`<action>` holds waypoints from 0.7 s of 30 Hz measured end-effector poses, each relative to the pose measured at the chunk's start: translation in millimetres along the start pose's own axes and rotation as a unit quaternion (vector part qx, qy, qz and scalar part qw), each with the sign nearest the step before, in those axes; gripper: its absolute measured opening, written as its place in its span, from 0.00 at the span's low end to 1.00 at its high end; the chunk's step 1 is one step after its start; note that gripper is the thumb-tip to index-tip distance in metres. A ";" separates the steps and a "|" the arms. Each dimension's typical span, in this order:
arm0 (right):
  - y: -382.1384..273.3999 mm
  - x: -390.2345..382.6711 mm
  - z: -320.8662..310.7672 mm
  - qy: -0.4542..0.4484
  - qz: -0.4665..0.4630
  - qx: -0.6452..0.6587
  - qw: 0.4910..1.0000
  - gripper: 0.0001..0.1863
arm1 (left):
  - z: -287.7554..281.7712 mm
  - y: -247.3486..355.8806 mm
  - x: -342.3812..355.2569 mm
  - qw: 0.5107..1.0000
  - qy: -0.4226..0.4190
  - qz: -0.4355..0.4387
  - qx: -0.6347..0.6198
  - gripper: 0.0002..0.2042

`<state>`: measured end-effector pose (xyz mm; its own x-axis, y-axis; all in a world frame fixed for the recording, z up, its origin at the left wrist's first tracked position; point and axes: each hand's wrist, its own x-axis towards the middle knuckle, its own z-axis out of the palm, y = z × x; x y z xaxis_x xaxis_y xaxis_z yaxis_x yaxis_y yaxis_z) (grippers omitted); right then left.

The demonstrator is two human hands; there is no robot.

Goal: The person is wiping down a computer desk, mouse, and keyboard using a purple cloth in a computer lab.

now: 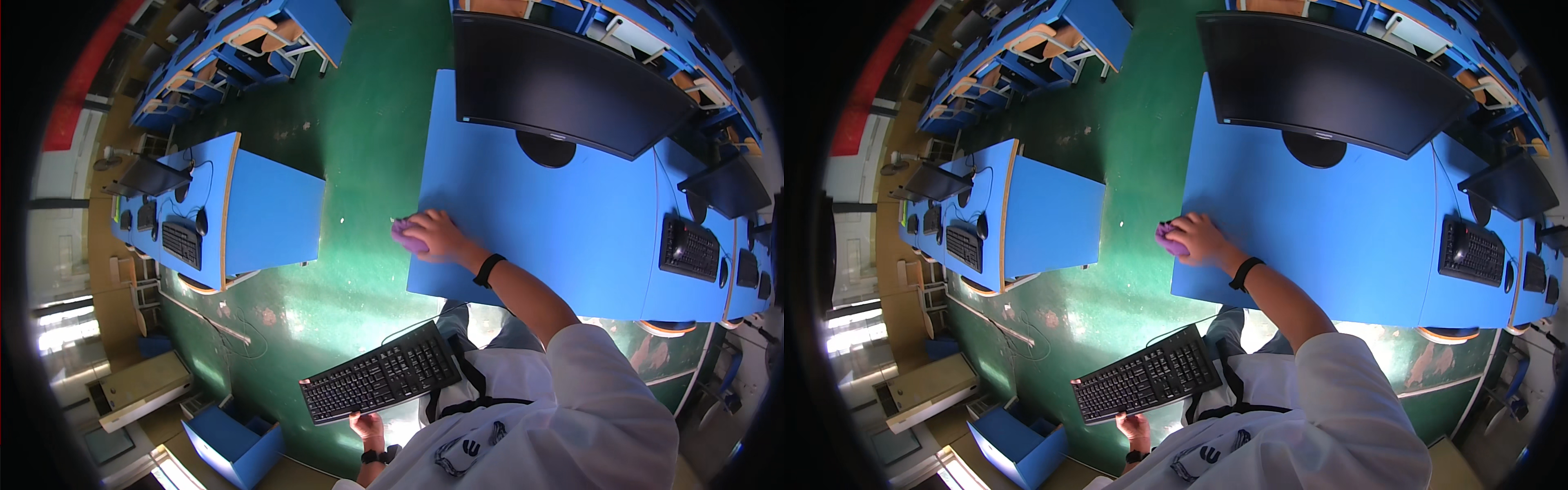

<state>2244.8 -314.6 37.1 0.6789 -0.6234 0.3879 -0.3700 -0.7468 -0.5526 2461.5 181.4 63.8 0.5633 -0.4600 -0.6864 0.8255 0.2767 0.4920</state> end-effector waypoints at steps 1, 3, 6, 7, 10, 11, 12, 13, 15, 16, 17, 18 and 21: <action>-8.6 -10.2 1.2 -0.009 -0.026 0.021 0.999 0.25 | 0.2 -1.4 -10.3 1.000 -0.015 -0.014 0.011 0.17; -20.1 -31.2 -1.3 -0.042 -0.064 0.046 0.996 0.24 | -2.6 -10.6 -30.4 1.000 -0.018 -0.019 0.013 0.16; -28.2 -66.2 -15.2 -0.101 -0.107 0.072 0.986 0.21 | -14.5 -33.9 -60.8 0.999 0.005 0.002 0.034 0.14; -27.3 -79.8 -23.4 -0.109 -0.126 0.085 0.982 0.21 | -19.5 -45.1 -69.0 0.998 0.022 0.045 0.044 0.14; -19.3 -136.3 -59.4 -0.130 -0.132 0.095 0.978 0.18 | -34.5 -64.2 -90.2 0.998 0.010 0.053 0.029 0.14; -14.1 -157.7 -74.4 -0.137 -0.123 0.099 0.978 0.17 | -39.9 -70.3 -94.1 0.998 -0.008 0.053 0.034 0.15; -5.9 -177.8 -92.0 -0.155 -0.111 0.087 0.978 0.17 | -44.3 -78.4 -94.9 0.998 -0.038 0.040 0.021 0.16; -0.4 -200.2 -109.0 -0.140 -0.099 0.088 0.981 0.16 | -48.3 -80.8 -96.5 0.997 -0.059 0.025 0.041 0.17; 7.1 -251.3 -145.8 -0.121 -0.052 0.085 0.988 0.16 | -53.3 -90.9 -95.3 0.995 -0.063 0.045 0.069 0.17; 11.6 -275.7 -164.2 -0.120 -0.021 0.075 0.990 0.17 | -50.4 -96.6 -89.5 0.993 -0.071 0.049 0.078 0.17; 14.7 -301.1 -181.6 -0.109 0.007 0.063 0.992 0.17 | -46.2 -101.8 -85.1 0.996 -0.080 0.015 0.048 0.15; 17.5 -327.2 -197.3 -0.064 0.030 0.058 0.996 0.18 | -39.9 -107.4 -78.7 0.994 -0.097 -0.006 0.057 0.15; 22.5 -406.0 -237.1 0.016 0.119 -0.005 0.993 0.20 | -9.9 -122.5 -62.6 0.993 -0.073 -0.052 0.075 0.12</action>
<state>1810.5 -133.2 42.0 0.5508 -0.7892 0.2716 -0.5235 -0.5801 -0.6241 2325.5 184.7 41.2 0.4550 -0.6002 -0.6578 0.8581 0.0981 0.5040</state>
